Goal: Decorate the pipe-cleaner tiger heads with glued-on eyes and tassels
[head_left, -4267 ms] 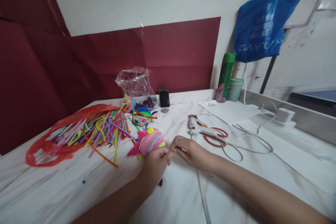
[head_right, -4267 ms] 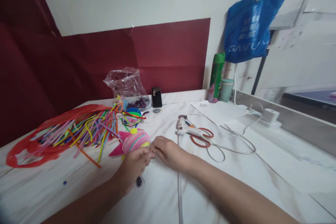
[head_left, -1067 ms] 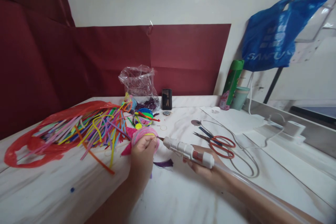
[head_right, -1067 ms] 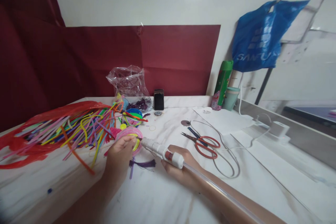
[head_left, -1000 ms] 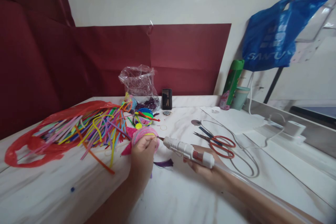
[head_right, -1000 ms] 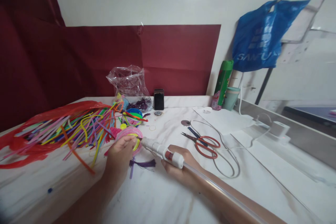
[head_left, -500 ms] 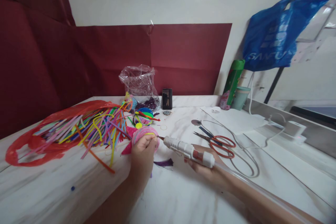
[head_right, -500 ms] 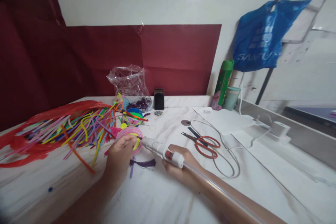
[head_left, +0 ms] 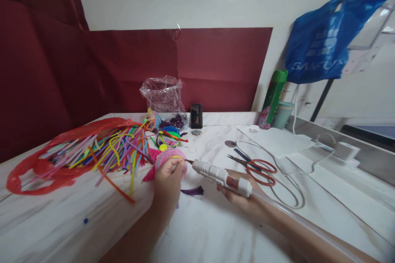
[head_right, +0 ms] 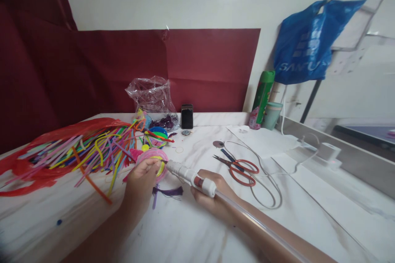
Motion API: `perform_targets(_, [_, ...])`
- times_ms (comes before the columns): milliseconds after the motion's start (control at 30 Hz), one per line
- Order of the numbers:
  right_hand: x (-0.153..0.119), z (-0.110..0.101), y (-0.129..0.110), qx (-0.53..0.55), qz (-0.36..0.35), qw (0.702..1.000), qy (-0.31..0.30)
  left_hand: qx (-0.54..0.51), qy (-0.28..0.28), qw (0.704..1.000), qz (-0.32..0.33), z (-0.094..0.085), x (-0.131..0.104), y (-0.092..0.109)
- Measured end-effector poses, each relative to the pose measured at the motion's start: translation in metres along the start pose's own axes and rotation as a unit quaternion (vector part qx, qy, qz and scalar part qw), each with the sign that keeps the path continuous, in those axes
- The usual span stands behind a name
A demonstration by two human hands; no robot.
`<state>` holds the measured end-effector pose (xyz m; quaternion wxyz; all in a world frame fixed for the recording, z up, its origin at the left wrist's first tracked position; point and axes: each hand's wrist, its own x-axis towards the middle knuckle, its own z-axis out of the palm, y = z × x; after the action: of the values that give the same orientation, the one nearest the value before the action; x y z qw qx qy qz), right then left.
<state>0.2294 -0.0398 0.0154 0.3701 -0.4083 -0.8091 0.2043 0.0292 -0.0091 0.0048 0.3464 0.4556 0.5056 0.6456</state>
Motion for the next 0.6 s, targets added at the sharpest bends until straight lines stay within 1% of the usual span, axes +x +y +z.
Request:
perform_targets(200, [-0.0002, 0.0004, 0.002, 0.004, 0.004, 1.0, 0.0, 0.003, 0.004, 1.0, 0.001, 0.0001, -0.0003, -0.0008])
perform_targets(433, [0.0005, -0.0008, -0.003, 0.0, -0.006, 1.0, 0.006, -0.009, 0.002, 1.0, 0.002, -0.0005, -0.0028, 0.0058])
perform_targets(533, [-0.0004, 0.0, -0.0004, 0.005, 0.008, 1.0, 0.01, -0.003, -0.001, 1.0, -0.003, -0.0002, -0.004, 0.0069])
perform_targets(600, [-0.0016, 0.0011, 0.0038, 0.03, 0.024, 0.999, 0.018, -0.005, -0.002, 1.0, -0.006, 0.0001, -0.0045, 0.0066])
